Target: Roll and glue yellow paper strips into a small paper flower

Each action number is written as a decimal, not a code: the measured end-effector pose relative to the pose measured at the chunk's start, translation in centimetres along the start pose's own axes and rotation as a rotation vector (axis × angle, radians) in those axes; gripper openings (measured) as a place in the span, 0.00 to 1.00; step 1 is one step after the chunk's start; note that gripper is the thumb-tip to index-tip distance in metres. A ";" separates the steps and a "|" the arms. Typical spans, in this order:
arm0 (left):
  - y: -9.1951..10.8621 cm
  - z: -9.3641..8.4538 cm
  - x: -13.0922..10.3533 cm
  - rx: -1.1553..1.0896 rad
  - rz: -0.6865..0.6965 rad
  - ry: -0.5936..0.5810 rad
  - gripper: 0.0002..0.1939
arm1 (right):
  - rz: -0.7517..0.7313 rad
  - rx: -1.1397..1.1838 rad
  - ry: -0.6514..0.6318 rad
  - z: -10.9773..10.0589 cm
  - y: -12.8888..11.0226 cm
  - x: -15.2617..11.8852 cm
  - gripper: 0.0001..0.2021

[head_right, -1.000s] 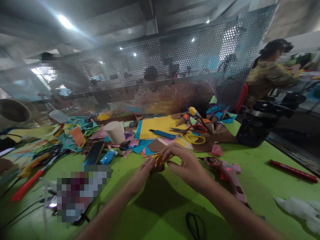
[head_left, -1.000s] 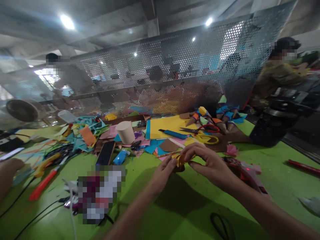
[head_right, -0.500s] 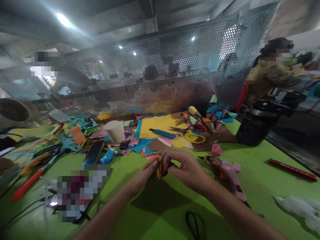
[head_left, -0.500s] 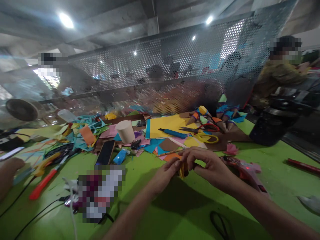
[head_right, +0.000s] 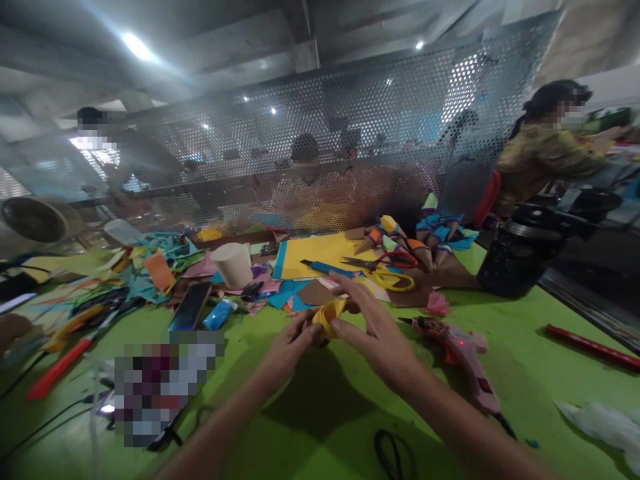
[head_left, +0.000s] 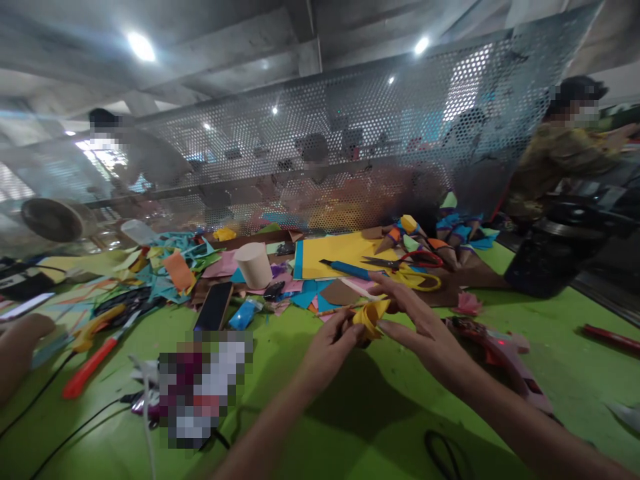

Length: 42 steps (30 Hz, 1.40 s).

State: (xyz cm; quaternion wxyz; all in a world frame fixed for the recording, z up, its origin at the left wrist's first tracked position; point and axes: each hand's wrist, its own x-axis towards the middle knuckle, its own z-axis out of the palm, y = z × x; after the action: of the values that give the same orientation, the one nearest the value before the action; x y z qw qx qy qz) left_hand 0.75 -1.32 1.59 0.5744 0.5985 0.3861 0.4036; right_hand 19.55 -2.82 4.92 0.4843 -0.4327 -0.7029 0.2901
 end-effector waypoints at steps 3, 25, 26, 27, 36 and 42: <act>-0.4 -0.2 -0.1 0.073 0.063 0.008 0.23 | 0.080 0.010 0.031 0.3 0.0 0.2 0.13; -0.4 -0.1 -0.5 0.113 0.178 -0.035 0.22 | -0.258 -0.151 0.066 0.9 -0.3 -0.5 0.10; -0.4 -0.1 -0.5 0.116 0.173 -0.045 0.22 | -0.241 -0.152 0.057 0.8 -0.4 -0.4 0.10; -0.4 -0.1 -0.5 0.116 0.169 -0.057 0.22 | -0.229 -0.156 0.051 0.7 -0.4 -0.3 0.10; -0.4 0.0 -0.9 0.112 0.082 -0.070 0.23 | -0.181 -0.163 0.032 0.8 -0.6 -0.2 0.08; -0.6 0.1 -1.0 0.096 0.008 -0.054 0.27 | -0.166 -0.183 0.024 1.0 -0.2 -0.4 0.06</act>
State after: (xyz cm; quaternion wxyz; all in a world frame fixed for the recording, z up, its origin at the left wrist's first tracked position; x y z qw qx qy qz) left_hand 0.44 -2.23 0.94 0.5534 0.6376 0.3870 0.3708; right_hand 18.58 -3.27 4.57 0.4735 -0.4189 -0.7540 0.1786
